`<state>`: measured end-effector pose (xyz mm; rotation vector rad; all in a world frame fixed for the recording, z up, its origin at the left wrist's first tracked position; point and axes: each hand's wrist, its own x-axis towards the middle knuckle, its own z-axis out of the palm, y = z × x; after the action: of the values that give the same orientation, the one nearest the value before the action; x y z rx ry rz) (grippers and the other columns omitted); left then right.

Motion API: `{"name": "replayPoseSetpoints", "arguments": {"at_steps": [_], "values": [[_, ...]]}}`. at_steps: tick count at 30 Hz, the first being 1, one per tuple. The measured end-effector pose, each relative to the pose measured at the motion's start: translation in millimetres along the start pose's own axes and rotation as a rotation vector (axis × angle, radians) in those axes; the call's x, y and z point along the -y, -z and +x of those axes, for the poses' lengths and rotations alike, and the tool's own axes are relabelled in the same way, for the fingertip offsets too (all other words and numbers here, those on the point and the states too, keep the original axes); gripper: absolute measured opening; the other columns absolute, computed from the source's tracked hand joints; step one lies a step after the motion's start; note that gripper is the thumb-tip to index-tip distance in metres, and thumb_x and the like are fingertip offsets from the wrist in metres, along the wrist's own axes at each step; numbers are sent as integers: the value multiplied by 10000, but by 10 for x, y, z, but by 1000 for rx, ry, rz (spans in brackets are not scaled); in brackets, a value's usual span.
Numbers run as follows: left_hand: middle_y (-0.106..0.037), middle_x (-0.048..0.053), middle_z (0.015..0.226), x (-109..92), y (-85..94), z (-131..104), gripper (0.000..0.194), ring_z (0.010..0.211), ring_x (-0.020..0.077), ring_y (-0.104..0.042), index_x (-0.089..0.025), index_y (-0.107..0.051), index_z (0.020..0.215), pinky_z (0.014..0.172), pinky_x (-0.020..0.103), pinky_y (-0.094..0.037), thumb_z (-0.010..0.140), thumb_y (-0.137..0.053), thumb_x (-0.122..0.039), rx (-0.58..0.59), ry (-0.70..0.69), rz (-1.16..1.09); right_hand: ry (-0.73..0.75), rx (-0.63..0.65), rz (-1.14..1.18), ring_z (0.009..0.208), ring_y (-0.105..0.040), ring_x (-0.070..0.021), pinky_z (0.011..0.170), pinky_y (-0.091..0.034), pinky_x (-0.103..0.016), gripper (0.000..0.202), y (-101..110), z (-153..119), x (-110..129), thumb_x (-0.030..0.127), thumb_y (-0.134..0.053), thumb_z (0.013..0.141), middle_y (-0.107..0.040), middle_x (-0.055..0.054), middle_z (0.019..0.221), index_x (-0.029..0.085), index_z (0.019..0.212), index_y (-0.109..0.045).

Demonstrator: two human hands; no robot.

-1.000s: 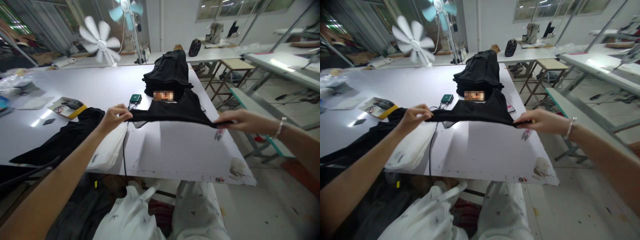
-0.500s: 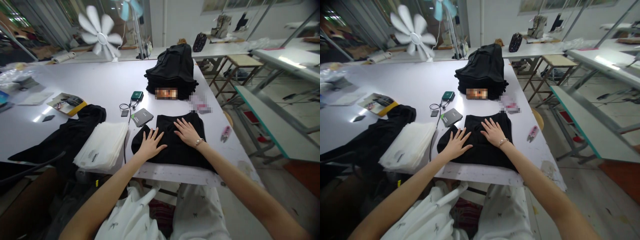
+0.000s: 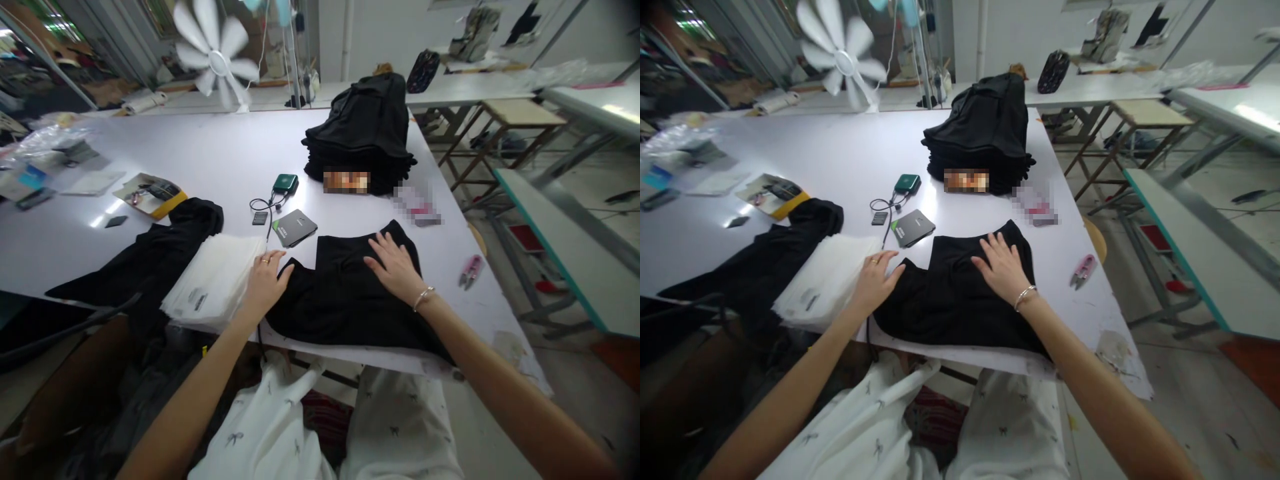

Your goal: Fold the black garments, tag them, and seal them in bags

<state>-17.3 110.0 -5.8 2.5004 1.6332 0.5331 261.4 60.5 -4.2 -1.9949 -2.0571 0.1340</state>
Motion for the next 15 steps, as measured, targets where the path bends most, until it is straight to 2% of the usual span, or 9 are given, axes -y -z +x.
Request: {"name": "replayPoseSetpoints", "arguments": {"at_steps": [2,5,9,11,13,15], "values": [[-601,106,949,132,2,83,361,903,229,-544,-145,-538,1015,807,344,-418,798,-479,-429,92,99,-4,228,-7,64,1309,-137,-217,1034,-164,-473,524,-51,-94,369,458,-264,886,-271,-79,1399,179,1325,-324],[-607,51,766,171,-45,127,263,709,187,-569,-177,-557,840,636,279,-414,804,-465,-420,250,112,-38,515,46,97,1310,-126,-215,1047,-128,-470,520,-257,-261,779,458,-326,872,-309,-49,1385,200,1323,-324],[-602,40,743,83,-87,105,198,695,171,-568,-192,-536,782,609,258,-374,850,-395,-313,197,92,-55,531,75,87,1291,-171,-254,1034,-154,-483,510,-453,-358,948,465,-343,866,-355,-70,1360,165,1274,-397],[-601,37,744,49,-79,90,210,692,170,-569,-200,-535,823,605,256,-368,863,-371,-325,169,93,-70,561,73,105,1247,-262,-261,1014,-209,-460,467,-448,-318,978,451,-349,868,-433,-96,1295,146,1198,-473],[-600,39,757,31,-62,74,244,694,171,-570,-205,-539,858,605,257,-368,875,-341,-347,156,98,-68,640,92,134,1141,-391,-239,959,-300,-407,392,-431,-244,1022,398,-342,882,-525,-119,1169,130,1090,-539],[-597,54,810,24,-46,49,272,730,180,-572,-201,-541,897,624,264,-376,870,-344,-386,132,107,-44,732,121,155,1035,-458,-215,879,-368,-361,332,-448,-170,1071,329,-330,893,-566,-121,1052,123,1008,-563]]}}
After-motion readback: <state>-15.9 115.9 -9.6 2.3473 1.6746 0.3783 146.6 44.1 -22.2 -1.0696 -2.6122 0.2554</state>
